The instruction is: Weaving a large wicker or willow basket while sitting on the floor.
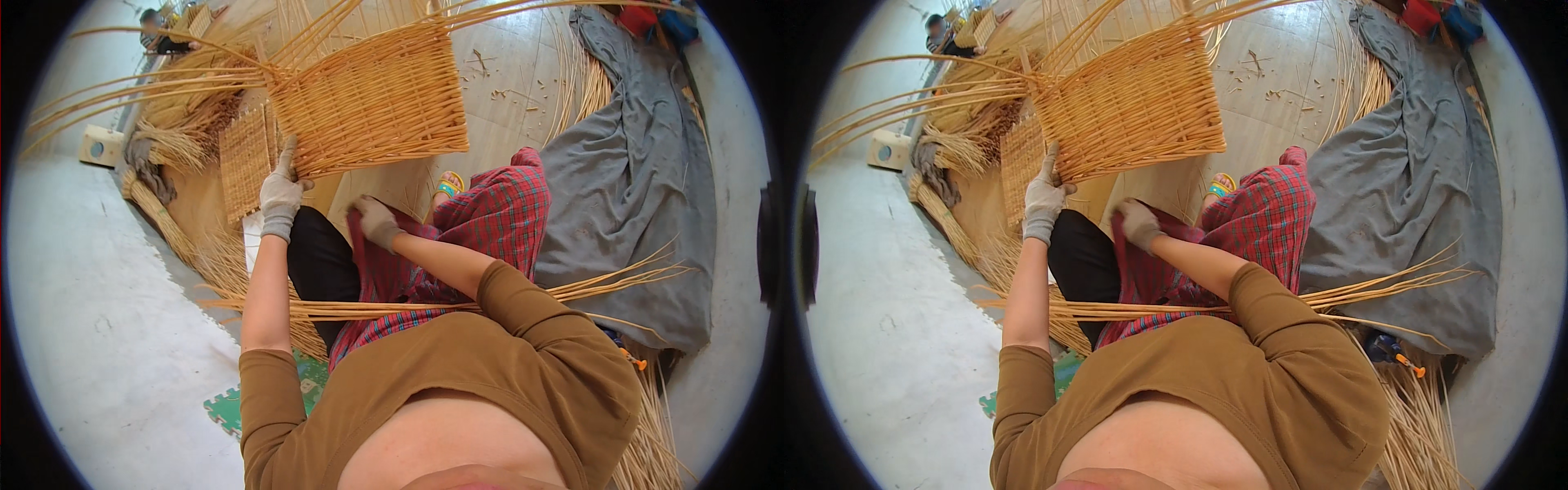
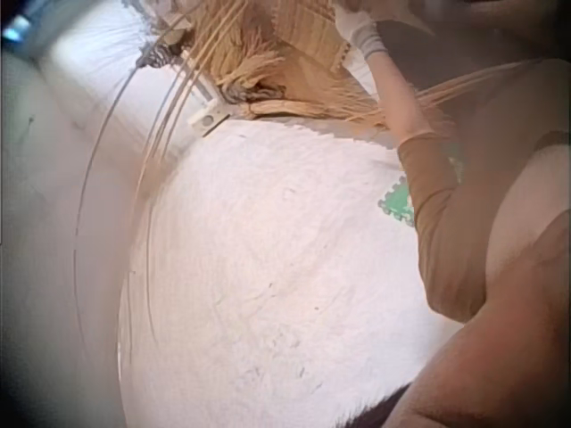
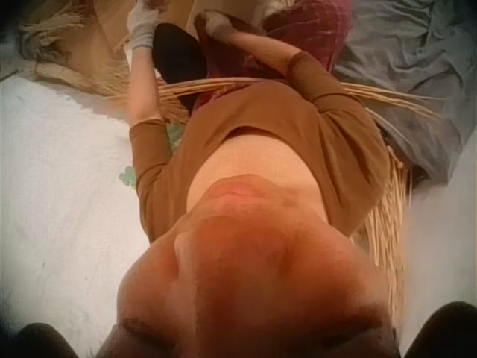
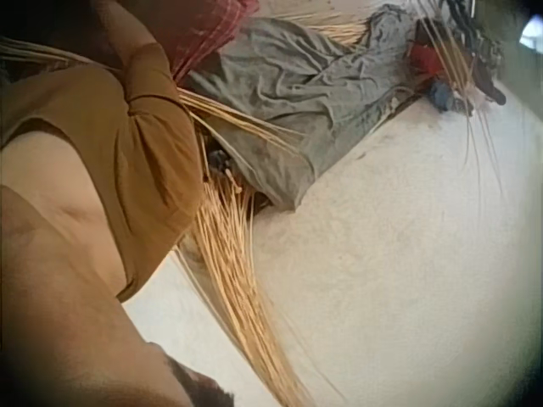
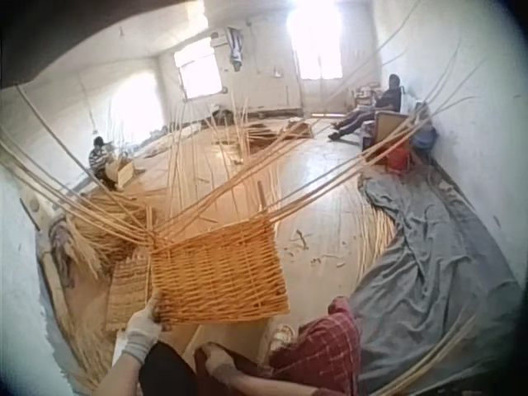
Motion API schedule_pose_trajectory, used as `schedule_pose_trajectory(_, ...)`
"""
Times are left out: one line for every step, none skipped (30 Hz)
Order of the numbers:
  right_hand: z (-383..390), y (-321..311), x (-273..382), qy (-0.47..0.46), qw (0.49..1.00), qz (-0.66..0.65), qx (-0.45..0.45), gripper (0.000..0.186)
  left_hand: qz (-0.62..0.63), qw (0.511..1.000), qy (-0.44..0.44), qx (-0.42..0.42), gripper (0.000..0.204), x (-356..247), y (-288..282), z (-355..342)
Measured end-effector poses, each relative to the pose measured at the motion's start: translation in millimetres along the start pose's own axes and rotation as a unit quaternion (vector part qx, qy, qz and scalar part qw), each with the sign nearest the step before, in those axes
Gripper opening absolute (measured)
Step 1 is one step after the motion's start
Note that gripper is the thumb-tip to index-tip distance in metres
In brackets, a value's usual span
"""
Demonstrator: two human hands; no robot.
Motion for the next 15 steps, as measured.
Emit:
schedule_pose_trajectory(-13, 3, 23, -0.049, 0.997, -0.044, -0.035, 0.025, 0.023, 1.000, -0.004, 0.015, 0.102, 2, -1, -4)
schedule_pose_trajectory(-22, 6, 48, -0.092, 0.991, -0.077, -0.055, 0.026, 0.063, 0.997, 0.008, 0.039, 0.099, 3, -1, -7)
schedule_pose_trajectory(-29, 11, 74, -0.115, 0.987, -0.094, -0.056, 0.027, 0.024, 0.999, 0.019, 0.023, 0.094, 4, -3, -10)
schedule_pose_trajectory(-32, 17, 99, -0.182, 0.980, -0.074, -0.036, 0.028, 0.001, 0.999, 0.043, 0.018, 0.090, 3, -6, -13)
schedule_pose_trajectory(-28, 25, 125, -0.228, 0.973, 0.001, -0.036, 0.023, -0.023, 0.999, 0.029, 0.017, 0.087, 2, -8, -15)
schedule_pose_trajectory(-14, 32, 141, -0.301, 0.953, 0.015, 0.026, 0.019, -0.077, 0.996, 0.052, 0.018, 0.086, -1, -10, -15)
schedule_pose_trajectory(4, 45, 158, -0.301, 0.935, 0.142, 0.124, 0.019, -0.126, 0.991, 0.038, 0.023, 0.086, -4, -10, -16)
schedule_pose_trajectory(28, 54, 168, -0.379, 0.889, 0.169, 0.193, 0.023, -0.177, 0.984, 0.024, 0.023, 0.085, -8, -10, -14)
schedule_pose_trajectory(55, 59, 180, -0.553, 0.832, 0.033, 0.022, 0.026, -0.237, 0.970, 0.003, 0.047, 0.098, -13, -8, -14)
schedule_pose_trajectory(81, 65, 181, -0.547, 0.835, -0.002, 0.060, 0.027, -0.242, 0.969, -0.018, 0.045, 0.103, -17, -6, -12)
schedule_pose_trajectory(101, 67, 180, -0.554, 0.823, -0.034, 0.123, 0.027, -0.248, 0.967, -0.029, 0.040, 0.108, -21, -2, -9)
schedule_pose_trajectory(119, 69, 176, -0.543, 0.818, 0.020, 0.187, 0.027, -0.248, 0.968, -0.022, 0.040, 0.113, -25, 3, -7)
schedule_pose_trajectory(128, 64, 170, -0.550, 0.793, 0.057, 0.255, 0.026, -0.226, 0.972, -0.037, 0.047, 0.126, -26, 9, -5)
schedule_pose_trajectory(135, 57, 164, -0.542, 0.769, 0.091, 0.325, 0.025, -0.226, 0.973, -0.045, 0.022, 0.128, -26, 13, -2)
schedule_pose_trajectory(136, 45, 156, -0.592, 0.751, 0.086, 0.281, 0.025, -0.218, 0.975, -0.040, -0.005, 0.129, -25, 20, -1)
Point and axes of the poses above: each hand's wrist, its own z-axis away from the middle knuckle, its own y-axis out of the palm, x = y × z, the point moved 1 cm from there along -z, towards the middle knuckle
